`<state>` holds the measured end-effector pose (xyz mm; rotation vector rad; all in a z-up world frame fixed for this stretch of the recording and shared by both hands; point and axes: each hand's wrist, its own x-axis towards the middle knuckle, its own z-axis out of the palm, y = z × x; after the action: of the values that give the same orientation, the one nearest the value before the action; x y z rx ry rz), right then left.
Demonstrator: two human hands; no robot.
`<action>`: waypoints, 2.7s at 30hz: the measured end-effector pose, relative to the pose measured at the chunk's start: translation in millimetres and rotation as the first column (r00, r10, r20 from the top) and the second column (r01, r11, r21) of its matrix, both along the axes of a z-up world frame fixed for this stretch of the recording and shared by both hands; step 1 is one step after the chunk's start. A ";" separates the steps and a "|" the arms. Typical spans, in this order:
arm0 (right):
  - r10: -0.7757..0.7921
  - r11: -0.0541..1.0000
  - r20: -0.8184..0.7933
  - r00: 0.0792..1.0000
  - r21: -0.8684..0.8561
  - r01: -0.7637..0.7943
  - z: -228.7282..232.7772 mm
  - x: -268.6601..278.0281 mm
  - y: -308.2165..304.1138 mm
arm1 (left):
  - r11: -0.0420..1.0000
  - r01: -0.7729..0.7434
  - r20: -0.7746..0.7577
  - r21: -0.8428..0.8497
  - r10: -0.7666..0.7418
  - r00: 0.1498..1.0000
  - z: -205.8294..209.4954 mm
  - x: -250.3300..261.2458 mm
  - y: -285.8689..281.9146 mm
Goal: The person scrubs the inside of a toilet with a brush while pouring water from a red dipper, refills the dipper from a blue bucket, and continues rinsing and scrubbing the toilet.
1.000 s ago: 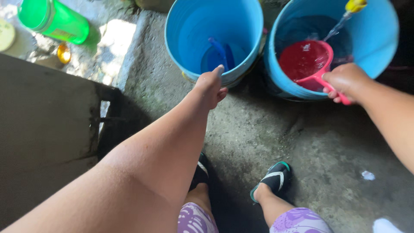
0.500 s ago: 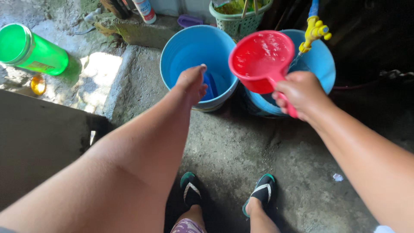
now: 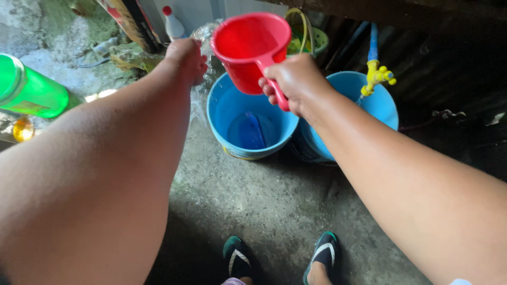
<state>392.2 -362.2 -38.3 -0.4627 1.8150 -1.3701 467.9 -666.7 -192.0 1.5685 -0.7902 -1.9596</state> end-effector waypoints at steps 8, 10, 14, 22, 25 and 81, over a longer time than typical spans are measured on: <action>-0.039 0.988 -0.032 0.999 0.150 0.043 5.5 22.2 27.2 | 0.961 0.264 0.105 -0.077 -0.256 0.961 20.1 55.8 44.4; 0.007 0.968 -0.203 0.979 0.245 0.044 15.8 31.9 27.3 | 0.969 0.246 0.077 -0.032 -0.243 0.967 15.2 59.2 54.5; 0.124 0.898 -0.336 0.934 0.438 0.038 34.5 52.6 12.2 | 0.962 0.267 0.034 0.051 -0.269 0.963 6.0 50.6 61.6; 0.280 0.953 -0.914 0.295 0.225 -0.205 16.3 55.9 -40.0 | 0.969 0.209 -0.205 -0.132 -0.233 0.951 -35.4 57.7 -16.5; 0.351 0.935 -0.383 0.855 0.184 -0.302 15.3 68.0 -43.6 | 0.967 0.141 -0.231 -0.212 -0.189 0.954 -59.8 98.8 -48.2; 0.718 0.645 -0.507 0.478 0.223 -0.731 -74.1 190.0 -5.4 | 0.819 -0.573 0.316 0.036 0.535 0.784 10.0 276.5 352.3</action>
<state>582.3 -367.6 -112.4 -1.5982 1.6698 -0.6510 744.3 -314.3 -182.0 1.9283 -0.2421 -1.3826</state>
